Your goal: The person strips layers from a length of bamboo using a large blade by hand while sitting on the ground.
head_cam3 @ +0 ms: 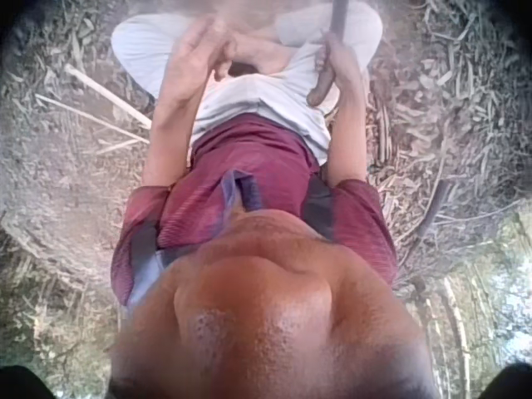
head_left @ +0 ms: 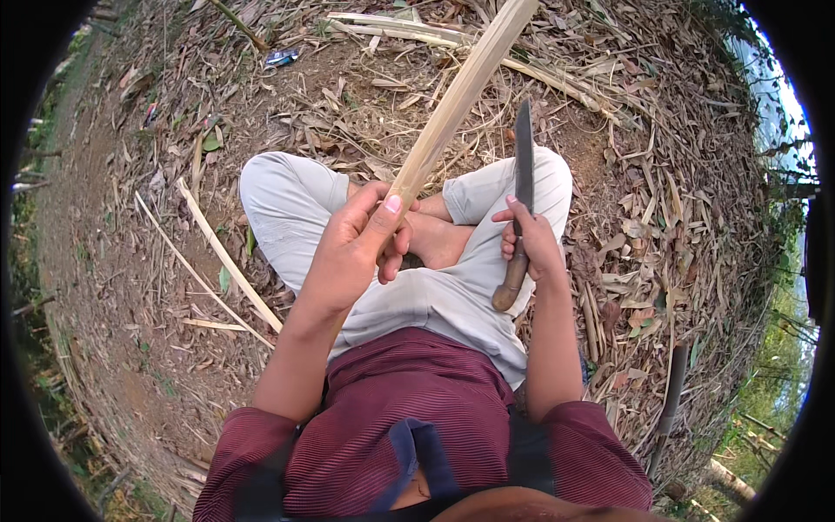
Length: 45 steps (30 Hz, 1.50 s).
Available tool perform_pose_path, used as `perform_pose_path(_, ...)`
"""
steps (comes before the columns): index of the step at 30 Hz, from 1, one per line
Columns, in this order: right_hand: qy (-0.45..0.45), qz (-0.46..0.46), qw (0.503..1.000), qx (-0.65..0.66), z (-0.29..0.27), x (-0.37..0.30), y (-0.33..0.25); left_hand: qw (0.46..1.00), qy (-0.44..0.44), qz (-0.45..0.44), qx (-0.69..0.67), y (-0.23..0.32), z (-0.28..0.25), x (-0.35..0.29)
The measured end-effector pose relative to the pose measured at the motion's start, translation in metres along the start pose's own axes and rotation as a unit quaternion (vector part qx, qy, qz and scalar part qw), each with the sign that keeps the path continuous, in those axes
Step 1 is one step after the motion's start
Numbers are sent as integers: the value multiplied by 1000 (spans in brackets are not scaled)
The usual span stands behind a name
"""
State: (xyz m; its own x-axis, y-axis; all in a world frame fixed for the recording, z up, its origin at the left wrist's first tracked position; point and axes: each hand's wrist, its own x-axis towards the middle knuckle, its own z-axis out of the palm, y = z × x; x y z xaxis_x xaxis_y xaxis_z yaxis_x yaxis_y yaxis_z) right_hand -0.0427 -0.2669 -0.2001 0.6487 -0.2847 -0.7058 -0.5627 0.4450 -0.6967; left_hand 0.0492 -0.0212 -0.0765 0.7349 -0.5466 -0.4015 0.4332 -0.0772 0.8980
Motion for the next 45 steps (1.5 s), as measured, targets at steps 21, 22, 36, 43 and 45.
perform_pose_path(21,-154,23,983,95,-13,27,32,994,-38,86,47,55,-34,8)
perform_pose_path(22,-165,19,974,156,-14,26,32,993,-36,102,37,50,-32,9)
perform_pose_path(36,51,-534,836,-117,51,-64,-67,998,-37,55,26,34,-1,9)
perform_pose_path(43,118,-703,557,-426,75,-81,-92,968,64,190,153,7,31,2)
perform_pose_path(45,122,-717,540,-423,75,-77,-94,949,101,221,200,5,37,-3)
